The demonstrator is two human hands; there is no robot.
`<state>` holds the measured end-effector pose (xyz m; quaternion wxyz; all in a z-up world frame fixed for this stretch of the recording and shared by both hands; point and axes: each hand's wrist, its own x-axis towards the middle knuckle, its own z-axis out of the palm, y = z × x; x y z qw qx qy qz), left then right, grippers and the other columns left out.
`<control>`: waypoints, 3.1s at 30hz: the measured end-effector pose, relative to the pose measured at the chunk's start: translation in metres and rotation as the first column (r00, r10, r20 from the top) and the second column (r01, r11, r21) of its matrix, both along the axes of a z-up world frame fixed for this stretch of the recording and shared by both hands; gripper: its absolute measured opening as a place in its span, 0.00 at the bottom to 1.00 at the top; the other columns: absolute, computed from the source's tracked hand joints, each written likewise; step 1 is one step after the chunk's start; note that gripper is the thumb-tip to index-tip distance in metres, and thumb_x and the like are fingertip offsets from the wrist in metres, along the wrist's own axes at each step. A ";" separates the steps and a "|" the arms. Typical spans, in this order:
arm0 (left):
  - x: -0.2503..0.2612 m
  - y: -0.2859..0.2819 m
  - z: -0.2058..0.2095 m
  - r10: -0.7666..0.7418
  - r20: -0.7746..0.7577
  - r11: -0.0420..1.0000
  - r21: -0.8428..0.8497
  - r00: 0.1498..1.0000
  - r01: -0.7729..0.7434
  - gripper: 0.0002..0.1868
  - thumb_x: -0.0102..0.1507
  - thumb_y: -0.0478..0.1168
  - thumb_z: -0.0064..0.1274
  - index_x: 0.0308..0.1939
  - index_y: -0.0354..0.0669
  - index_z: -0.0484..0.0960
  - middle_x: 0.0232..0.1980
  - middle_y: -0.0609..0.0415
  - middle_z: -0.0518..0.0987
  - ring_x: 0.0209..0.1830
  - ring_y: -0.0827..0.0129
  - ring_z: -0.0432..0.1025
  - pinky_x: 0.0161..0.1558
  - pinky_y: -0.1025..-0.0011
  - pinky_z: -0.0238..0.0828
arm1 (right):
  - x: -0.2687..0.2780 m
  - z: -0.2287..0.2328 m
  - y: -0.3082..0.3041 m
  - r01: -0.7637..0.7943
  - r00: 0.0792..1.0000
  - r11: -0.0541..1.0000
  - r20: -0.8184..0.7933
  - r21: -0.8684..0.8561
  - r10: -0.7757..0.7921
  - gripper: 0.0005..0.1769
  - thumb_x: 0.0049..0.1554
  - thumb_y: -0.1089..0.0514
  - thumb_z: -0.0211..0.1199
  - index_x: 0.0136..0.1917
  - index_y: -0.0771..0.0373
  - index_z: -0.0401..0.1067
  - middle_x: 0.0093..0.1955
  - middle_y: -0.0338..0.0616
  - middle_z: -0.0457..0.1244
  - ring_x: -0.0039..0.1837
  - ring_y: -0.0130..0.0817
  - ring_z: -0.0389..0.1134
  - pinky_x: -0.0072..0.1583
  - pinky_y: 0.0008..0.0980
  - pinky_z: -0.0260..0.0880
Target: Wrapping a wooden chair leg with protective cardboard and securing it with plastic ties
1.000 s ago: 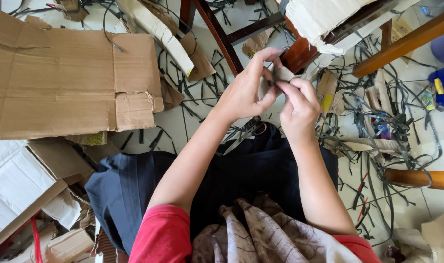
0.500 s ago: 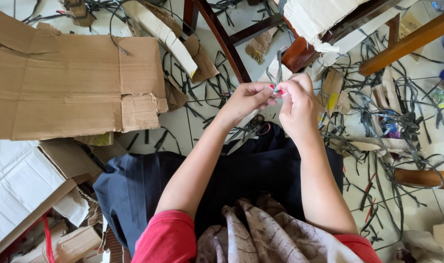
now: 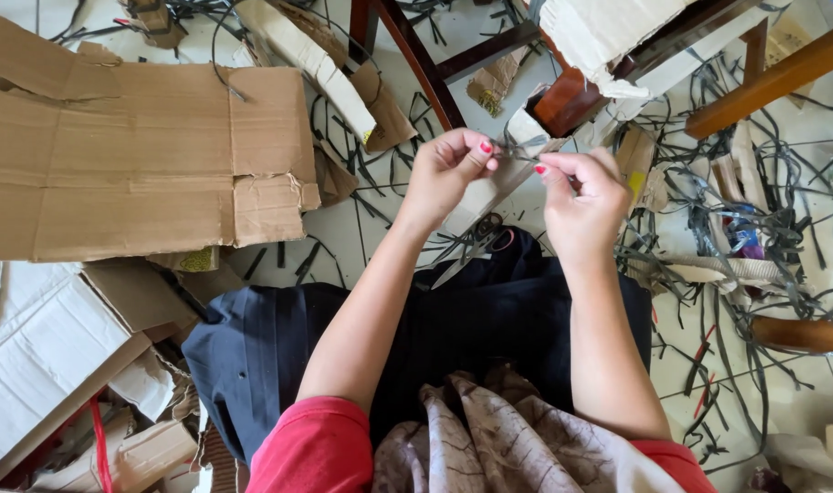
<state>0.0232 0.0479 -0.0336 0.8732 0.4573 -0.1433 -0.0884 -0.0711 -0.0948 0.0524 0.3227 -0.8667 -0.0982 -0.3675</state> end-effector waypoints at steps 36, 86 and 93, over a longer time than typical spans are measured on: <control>-0.040 0.034 0.096 -0.139 0.536 0.990 0.065 0.833 0.124 0.08 0.70 0.32 0.50 0.43 0.46 0.84 0.37 0.51 0.85 0.34 0.70 0.82 0.43 0.68 0.84 | -0.003 -0.026 -0.043 -0.233 0.950 0.958 -0.172 0.169 0.261 0.07 0.69 0.70 0.54 0.50 0.75 0.71 0.35 0.52 0.63 0.28 0.30 0.63 0.35 0.28 0.64; -0.002 0.015 0.067 0.012 0.905 0.937 0.138 0.426 -0.320 0.08 0.64 0.40 0.61 0.34 0.40 0.88 0.26 0.48 0.81 0.30 0.61 0.70 0.51 0.63 0.66 | -0.003 0.019 0.002 -0.327 0.927 0.929 0.130 -0.172 0.351 0.05 0.63 0.71 0.66 0.45 0.70 0.80 0.43 0.57 0.72 0.38 0.44 0.73 0.43 0.38 0.73; 0.002 0.002 0.045 0.057 0.809 0.966 0.103 0.585 -0.236 0.16 0.70 0.44 0.52 0.28 0.46 0.80 0.28 0.54 0.79 0.35 0.56 0.74 0.50 0.59 0.68 | -0.002 0.012 0.013 -0.233 0.953 0.963 0.165 -0.138 0.254 0.07 0.65 0.70 0.66 0.56 0.75 0.73 0.56 0.63 0.70 0.39 0.44 0.74 0.37 0.32 0.71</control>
